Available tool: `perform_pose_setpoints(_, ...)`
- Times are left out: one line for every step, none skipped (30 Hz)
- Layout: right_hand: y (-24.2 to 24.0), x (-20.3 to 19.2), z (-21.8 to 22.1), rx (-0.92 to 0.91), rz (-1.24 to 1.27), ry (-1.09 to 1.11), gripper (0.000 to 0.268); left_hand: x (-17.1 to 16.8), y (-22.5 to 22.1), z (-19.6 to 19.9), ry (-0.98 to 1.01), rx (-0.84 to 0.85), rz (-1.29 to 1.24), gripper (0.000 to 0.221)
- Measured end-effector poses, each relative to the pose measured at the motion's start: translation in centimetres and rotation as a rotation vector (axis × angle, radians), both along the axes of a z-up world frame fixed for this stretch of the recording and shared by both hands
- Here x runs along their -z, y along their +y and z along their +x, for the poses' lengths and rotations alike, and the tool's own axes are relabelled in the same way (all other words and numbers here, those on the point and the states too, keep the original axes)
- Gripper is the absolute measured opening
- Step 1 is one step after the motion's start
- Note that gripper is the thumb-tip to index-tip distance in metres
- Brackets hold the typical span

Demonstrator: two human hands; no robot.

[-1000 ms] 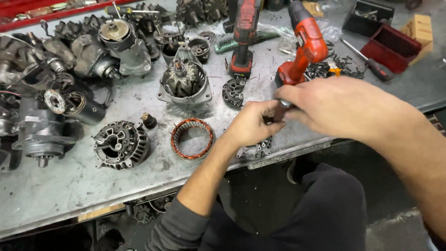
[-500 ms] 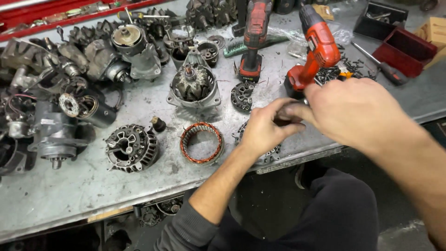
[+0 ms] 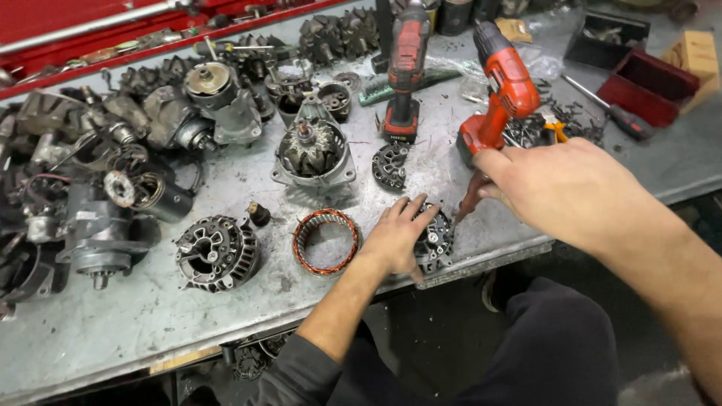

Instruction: Repairing and reassembling automotive alternators on a workshop bench.

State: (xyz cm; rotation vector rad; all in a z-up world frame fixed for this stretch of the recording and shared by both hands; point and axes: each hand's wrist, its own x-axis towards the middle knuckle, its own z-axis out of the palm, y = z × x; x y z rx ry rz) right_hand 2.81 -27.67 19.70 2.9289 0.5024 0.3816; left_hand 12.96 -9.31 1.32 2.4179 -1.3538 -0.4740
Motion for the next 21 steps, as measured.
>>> perform_pose_setpoints(0.9, -0.6, -0.1, 0.011, 0.006, 0.002, 0.034, 0.7, -0.1, 0.2, 0.002, 0.011, 0.006, 0.137)
perform_pose_setpoints(1.9, -1.3, -0.1, 0.233, -0.122, 0.18, 0.037, 1.4, 0.0, 0.2, -0.008, 0.003, -0.047, 0.134)
perform_pose_setpoints(3.0, -2.0, 0.0, 0.457, -0.249, 0.355, 0.04, 2.0, 0.1, 0.3, -0.018, -0.006, -0.099, 0.131)
perform_pose_setpoints(3.0, -1.6, 0.1, 0.462, -0.247, 0.364, 0.04, 1.8, 0.2, 0.2, -0.011, 0.0, -0.096, 0.131)
perform_pose_setpoints(3.0, -1.2, 0.1, 0.473, -0.244, 0.347, 0.041, 1.6, 0.3, 0.0, 0.011, -0.017, -0.092, 0.131)
perform_pose_setpoints(3.0, -1.0, 0.4, 0.485, -0.246, 0.321, 0.043, 1.1, 0.2, 0.1, 0.023, -0.037, -0.095, 0.131)
perform_pose_setpoints(2.6, -0.7, 0.8, 0.49, -0.249, 0.32, 0.043, 1.2, 0.1, 0.2, 0.023, -0.032, -0.099, 0.131)
perform_pose_setpoints(2.3, -0.3, 1.2, 0.381, -0.22, 0.214, 0.039, 1.4, 0.1, 0.2, 0.024, -0.038, -0.093, 0.13)
perform_pose_setpoints(2.1, 0.1, 1.5, 0.269, -0.192, 0.112, 0.035, 1.6, 0.1, 0.2, 0.025, -0.043, -0.087, 0.129)
perform_pose_setpoints(1.4, 1.0, 1.6, 0.28, -0.194, 0.122, 0.035, 1.4, 0.0, 0.0, 0.035, -0.032, -0.088, 0.129)
perform_pose_setpoints(0.8, 1.8, 1.6, 0.054, -0.279, -0.006, 0.024, 1.2, 0.0, -0.2, 0.043, -0.04, -0.079, 0.128)
perform_pose_setpoints(0.3, 2.5, 2.0, -0.181, -0.361, -0.148, 0.018, 0.9, 0.1, 0.0, 0.044, -0.059, -0.075, 0.128)
perform_pose_setpoints(0.4, 2.9, 2.2, -0.182, -0.367, -0.144, 0.018, 1.1, 0.0, 0.1, 0.047, -0.058, -0.081, 0.128)
perform_pose_setpoints(0.6, 3.3, 2.3, -0.15, -0.441, -0.104, 0.016, 1.3, 0.0, 0.1, 0.04, -0.063, -0.088, 0.128)
perform_pose_setpoints(0.8, 3.7, 2.4, -0.117, -0.515, -0.064, 0.015, 1.5, 0.1, 0.0, 0.033, -0.068, -0.095, 0.128)
perform_pose_setpoints(1.5, 4.3, 2.6, -0.12, -0.519, -0.059, 0.015, 1.6, 0.1, 0.1, 0.039, -0.07, -0.098, 0.128)
perform_pose_setpoints(2.2, 4.9, 2.8, 0.052, -0.506, 0.02, 0.01, 1.7, 0.1, 0.2, 0.033, -0.066, -0.098, 0.127)
perform_pose_setpoints(3.0, 5.4, 3.0, 0.222, -0.494, 0.096, 0.012, 1.7, 0.1, 0.3, 0.024, -0.066, -0.099, 0.126)
perform_pose_setpoints(3.6, 5.1, 3.2, 0.217, -0.501, 0.097, 0.012, 2.0, 0.3, 0.2, 0.028, -0.071, -0.106, 0.126)
perform_pose_setpoints(4.2, 4.8, 3.3, 0.407, -0.381, 0.172, 0.011, 2.1, 0.3, 0.2, 0.037, -0.065, -0.116, 0.125)
perform_pose_setpoints(4.7, 4.5, 3.5, 0.597, -0.256, 0.242, 0.012, 2.3, 0.2, 0.2, 0.046, -0.058, -0.126, 0.125)
